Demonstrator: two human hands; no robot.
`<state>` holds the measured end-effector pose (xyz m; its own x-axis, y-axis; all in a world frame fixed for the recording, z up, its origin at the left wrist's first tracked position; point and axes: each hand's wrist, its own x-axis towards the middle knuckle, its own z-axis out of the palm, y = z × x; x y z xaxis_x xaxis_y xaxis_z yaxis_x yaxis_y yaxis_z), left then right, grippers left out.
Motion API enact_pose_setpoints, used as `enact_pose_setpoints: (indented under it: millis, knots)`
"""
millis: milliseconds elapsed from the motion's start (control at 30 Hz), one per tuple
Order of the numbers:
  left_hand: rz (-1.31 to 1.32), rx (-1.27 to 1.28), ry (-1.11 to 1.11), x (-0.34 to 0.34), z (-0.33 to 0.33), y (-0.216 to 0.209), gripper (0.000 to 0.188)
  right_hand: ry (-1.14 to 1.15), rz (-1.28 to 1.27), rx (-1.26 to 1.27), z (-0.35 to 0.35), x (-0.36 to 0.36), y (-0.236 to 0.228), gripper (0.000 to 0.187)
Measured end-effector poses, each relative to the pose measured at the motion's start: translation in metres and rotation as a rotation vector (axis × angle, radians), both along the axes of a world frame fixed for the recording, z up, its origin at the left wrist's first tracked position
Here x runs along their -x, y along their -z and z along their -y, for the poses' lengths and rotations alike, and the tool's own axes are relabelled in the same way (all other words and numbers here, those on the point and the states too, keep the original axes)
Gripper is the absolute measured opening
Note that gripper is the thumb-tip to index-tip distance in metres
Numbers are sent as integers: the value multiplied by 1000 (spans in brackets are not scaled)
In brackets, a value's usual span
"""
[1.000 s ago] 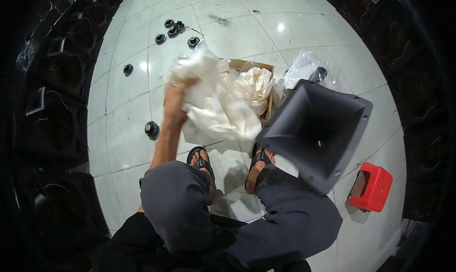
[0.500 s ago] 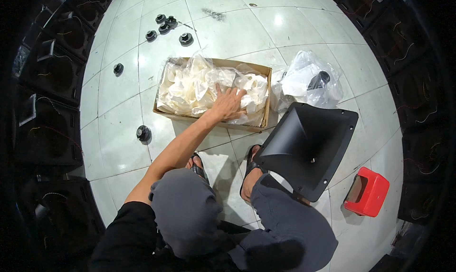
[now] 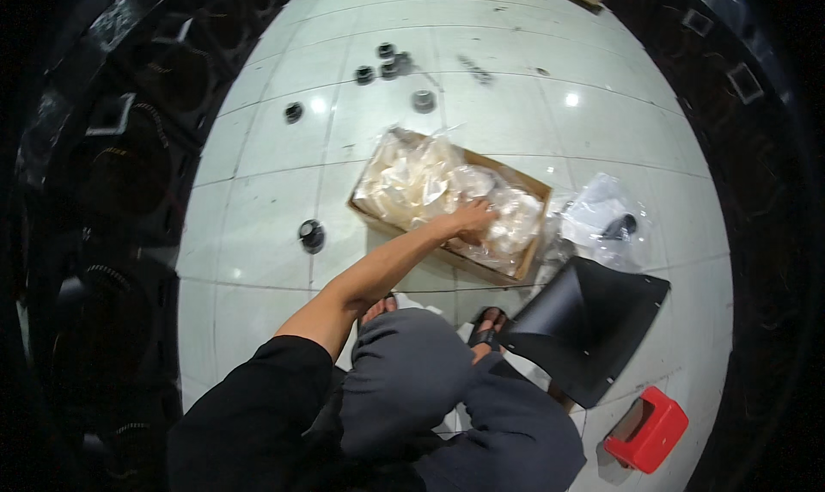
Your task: The person unpacks black horn-shaped speaker components from plastic bags and attaches them to circular metal mounts. They handle each unit one at a time, wipe the surfaces with a white cloth, and place the assembled units into large black speaker cabinets.
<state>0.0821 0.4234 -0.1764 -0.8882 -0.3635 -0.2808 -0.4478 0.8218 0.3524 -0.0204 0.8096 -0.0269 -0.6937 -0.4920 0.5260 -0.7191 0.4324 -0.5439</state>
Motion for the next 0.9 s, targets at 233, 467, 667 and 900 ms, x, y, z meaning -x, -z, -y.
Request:
enact_pose_setpoints:
  millis: [233,467,667,900]
  knots:
    - [-722,-139,-137,-100,-42,-141,76,9,-60,-18,0,3,2,19]
    - [-1057,268,-1322,-269,-32,-40,26,-5,-87,-59,3,10,2,20]
    - [-197,189,-1598,-334,-16,48,92,32,-121,-82,3,15,0,22]
    - [-362,40,-1533,-381,12,85,79,-3,-105,-74,0,25,-8,28]
